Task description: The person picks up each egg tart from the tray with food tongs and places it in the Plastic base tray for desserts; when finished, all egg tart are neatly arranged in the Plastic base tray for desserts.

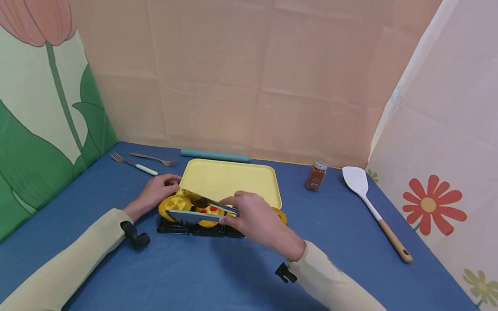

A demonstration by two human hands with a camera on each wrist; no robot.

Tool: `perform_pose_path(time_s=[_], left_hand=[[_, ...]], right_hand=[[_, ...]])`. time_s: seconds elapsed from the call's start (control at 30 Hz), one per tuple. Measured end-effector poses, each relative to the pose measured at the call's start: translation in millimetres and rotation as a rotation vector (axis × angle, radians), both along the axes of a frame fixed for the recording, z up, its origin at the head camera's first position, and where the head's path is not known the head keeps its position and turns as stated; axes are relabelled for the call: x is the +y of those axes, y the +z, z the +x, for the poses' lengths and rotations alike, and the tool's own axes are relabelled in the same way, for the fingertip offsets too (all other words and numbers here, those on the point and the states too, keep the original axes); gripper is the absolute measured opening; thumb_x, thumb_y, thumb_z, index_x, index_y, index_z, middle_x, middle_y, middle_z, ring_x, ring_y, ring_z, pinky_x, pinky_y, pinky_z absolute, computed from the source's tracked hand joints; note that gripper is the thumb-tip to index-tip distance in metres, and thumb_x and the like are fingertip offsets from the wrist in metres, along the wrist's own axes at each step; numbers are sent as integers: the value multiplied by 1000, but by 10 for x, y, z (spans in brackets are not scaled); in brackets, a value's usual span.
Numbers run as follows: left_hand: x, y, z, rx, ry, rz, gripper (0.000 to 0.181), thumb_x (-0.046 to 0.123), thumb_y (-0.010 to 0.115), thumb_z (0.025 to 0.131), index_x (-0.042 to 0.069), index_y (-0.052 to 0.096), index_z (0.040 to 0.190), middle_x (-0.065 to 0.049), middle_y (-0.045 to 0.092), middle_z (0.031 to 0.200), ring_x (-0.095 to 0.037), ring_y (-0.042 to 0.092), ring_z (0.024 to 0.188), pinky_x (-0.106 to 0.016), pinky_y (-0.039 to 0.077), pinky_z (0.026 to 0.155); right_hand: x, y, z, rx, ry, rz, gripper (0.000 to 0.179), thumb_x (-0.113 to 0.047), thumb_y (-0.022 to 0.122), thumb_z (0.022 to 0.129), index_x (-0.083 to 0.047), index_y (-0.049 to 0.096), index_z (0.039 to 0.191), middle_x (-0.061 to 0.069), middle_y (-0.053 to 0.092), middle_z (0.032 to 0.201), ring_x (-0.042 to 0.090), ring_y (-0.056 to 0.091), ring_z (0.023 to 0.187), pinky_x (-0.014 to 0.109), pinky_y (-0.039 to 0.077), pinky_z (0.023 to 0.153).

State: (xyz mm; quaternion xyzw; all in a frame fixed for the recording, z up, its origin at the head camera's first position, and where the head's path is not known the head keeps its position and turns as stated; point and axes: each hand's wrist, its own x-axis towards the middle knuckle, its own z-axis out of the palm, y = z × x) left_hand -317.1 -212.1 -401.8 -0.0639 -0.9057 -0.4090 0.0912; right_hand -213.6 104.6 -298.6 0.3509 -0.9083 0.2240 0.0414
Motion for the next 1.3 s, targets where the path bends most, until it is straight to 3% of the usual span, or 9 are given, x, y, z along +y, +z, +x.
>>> perform_pose_path(time_s=[0.4, 0.93, 1.3], left_hand=[[4, -18, -27, 2, 0, -9, 42, 15, 53, 96, 1, 63, 134, -12, 67, 105, -24, 56, 79, -39, 42, 72], [-12, -45, -51, -2, 14, -16, 42, 16, 54, 95, 1, 63, 133, -12, 67, 105, -25, 57, 83, -40, 43, 76], [-9, -14, -46, -5, 18, -22, 42, 16, 54, 96, 0, 63, 134, -13, 66, 105, -25, 55, 81, -40, 43, 74]], right_hand=[[-6, -30, 1, 3, -2, 1, 40, -26, 80, 89, -17, 73, 127, -11, 60, 88, 8, 53, 72, 29, 48, 60], [76, -19, -21, 24, 4, -73, 38, -25, 80, 88, -14, 74, 124, -9, 60, 86, 11, 53, 79, 30, 47, 62], [255, 20, -30, 59, -51, -114, 39, -26, 82, 87, -12, 75, 122, -2, 67, 94, 17, 55, 81, 29, 46, 58]])
